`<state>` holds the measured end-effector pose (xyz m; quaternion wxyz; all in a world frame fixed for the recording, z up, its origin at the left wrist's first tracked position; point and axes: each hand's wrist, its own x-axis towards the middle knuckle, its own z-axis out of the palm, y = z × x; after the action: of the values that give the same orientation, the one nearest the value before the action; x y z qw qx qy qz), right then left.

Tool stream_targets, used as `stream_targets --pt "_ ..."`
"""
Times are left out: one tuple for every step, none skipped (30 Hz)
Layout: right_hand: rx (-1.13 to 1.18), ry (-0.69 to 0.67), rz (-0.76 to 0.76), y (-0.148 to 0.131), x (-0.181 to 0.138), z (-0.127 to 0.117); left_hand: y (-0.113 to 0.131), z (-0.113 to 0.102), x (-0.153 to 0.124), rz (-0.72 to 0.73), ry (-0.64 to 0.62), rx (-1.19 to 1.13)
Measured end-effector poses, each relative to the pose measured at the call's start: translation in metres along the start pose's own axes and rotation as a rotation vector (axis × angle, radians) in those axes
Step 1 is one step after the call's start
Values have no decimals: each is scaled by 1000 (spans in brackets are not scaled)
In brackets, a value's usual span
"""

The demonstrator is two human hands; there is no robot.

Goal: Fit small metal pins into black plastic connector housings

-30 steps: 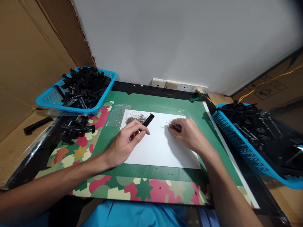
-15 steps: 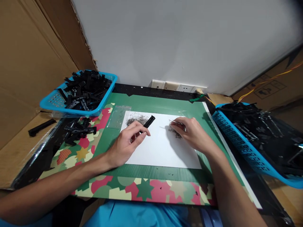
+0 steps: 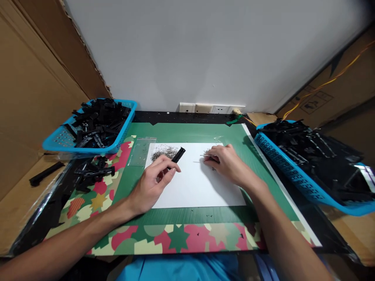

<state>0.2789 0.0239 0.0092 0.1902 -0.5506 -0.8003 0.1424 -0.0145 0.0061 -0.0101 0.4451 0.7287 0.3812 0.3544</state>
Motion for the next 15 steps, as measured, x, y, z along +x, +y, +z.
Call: stream_targets --pt "22 8 6 0 0 -1 0 0 1 0 -4 -2" --pt "58 14 14 -1 0 -3 -1 0 2 0 -3 -6" --pt "112 18 24 -1 0 -6 -1 0 3 2 1 -8" --pt "187 18 32 -2 -1 -8 0 1 5 3 7 -4" --pt "280 14 36 -3 -1 -10 0 2 7 3 14 4" --pt "385 10 36 -5 -1 -11 2 3 9 2 19 13" --pt "493 5 31 -7 -2 -12 3 5 11 1 19 22" --pt "594 3 25 -10 -2 -11 5 7 13 -3 15 24" --pt "681 1 19 -14 -2 -10 8 10 15 -10 8 15" --pt "753 3 18 -18 -2 -9 10 13 16 -19 3 -10" --pt "814 9 20 -22 -2 -6 11 16 17 -33 3 -54" --pt "866 13 21 -27 -1 -3 12 20 17 -61 1 -121" --pt "908 17 17 -31 -1 0 12 23 17 -104 -10 -211" --pt "943 19 10 -35 0 3 12 27 17 -158 -25 -312" --pt "969 20 3 -39 1 6 11 29 17 -211 -42 -410"
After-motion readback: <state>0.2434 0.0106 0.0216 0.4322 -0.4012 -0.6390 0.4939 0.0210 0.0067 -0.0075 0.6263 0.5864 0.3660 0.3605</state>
